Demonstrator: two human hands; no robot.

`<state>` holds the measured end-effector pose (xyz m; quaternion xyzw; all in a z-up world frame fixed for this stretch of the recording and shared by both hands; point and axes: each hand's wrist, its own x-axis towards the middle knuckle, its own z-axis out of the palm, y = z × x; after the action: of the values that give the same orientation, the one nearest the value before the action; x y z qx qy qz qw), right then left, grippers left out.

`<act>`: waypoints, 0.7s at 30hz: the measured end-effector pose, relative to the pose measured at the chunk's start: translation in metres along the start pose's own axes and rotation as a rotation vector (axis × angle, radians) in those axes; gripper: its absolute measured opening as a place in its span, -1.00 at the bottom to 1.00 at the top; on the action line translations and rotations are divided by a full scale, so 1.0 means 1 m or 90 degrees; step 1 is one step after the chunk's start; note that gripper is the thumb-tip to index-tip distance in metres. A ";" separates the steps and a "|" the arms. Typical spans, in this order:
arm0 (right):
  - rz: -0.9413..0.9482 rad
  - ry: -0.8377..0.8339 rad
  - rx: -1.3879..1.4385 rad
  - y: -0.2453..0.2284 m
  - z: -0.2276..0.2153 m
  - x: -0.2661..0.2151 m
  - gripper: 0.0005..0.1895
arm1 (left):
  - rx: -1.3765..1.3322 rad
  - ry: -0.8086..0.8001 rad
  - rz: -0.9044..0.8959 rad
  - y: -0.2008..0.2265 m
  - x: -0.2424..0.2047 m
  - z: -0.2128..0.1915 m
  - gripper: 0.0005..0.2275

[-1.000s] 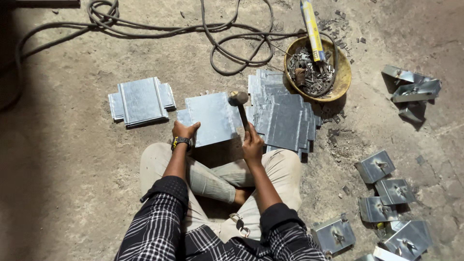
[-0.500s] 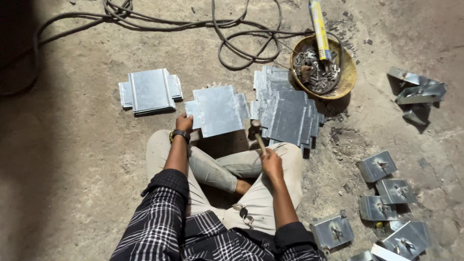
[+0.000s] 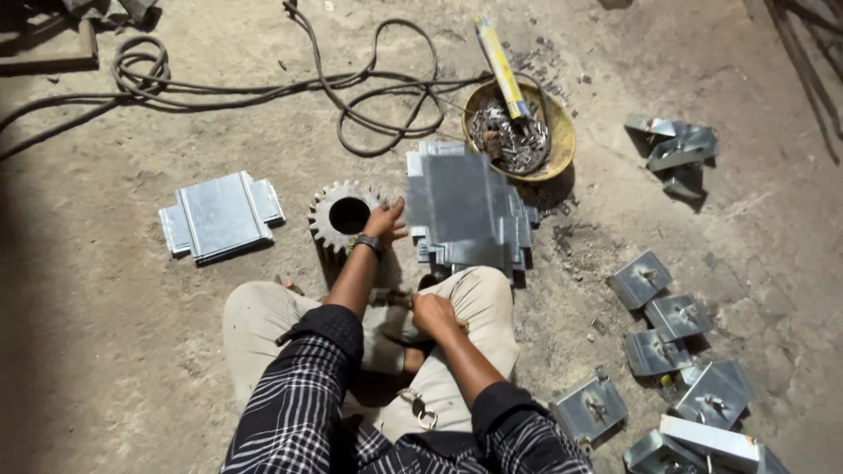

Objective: The person sits cross-legged on the floor and uses a hammer to strike rectangular metal sheets placed on a gear-shaped anvil. They repeatedly pick up sheets from a stack, position them on the anvil, and hammer them before moving them to a finished pile.

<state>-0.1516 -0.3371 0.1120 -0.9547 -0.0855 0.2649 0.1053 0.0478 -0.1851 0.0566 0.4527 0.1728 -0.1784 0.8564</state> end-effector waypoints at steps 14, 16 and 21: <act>0.038 -0.067 0.036 0.010 -0.009 0.014 -0.74 | -0.037 0.607 0.179 0.096 -0.077 -0.239 -0.68; 0.052 -0.075 0.045 0.008 -0.020 0.005 -0.75 | 0.140 0.756 0.129 0.102 -0.086 -0.267 -0.60; 0.079 -0.095 0.053 -0.002 -0.029 0.002 -0.75 | 0.610 0.834 -0.029 0.097 -0.074 -0.300 -0.40</act>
<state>-0.1351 -0.3390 0.1361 -0.9307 -0.0229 0.3442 0.1220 -0.0126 0.1279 0.0003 0.7790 0.5530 0.0510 0.2910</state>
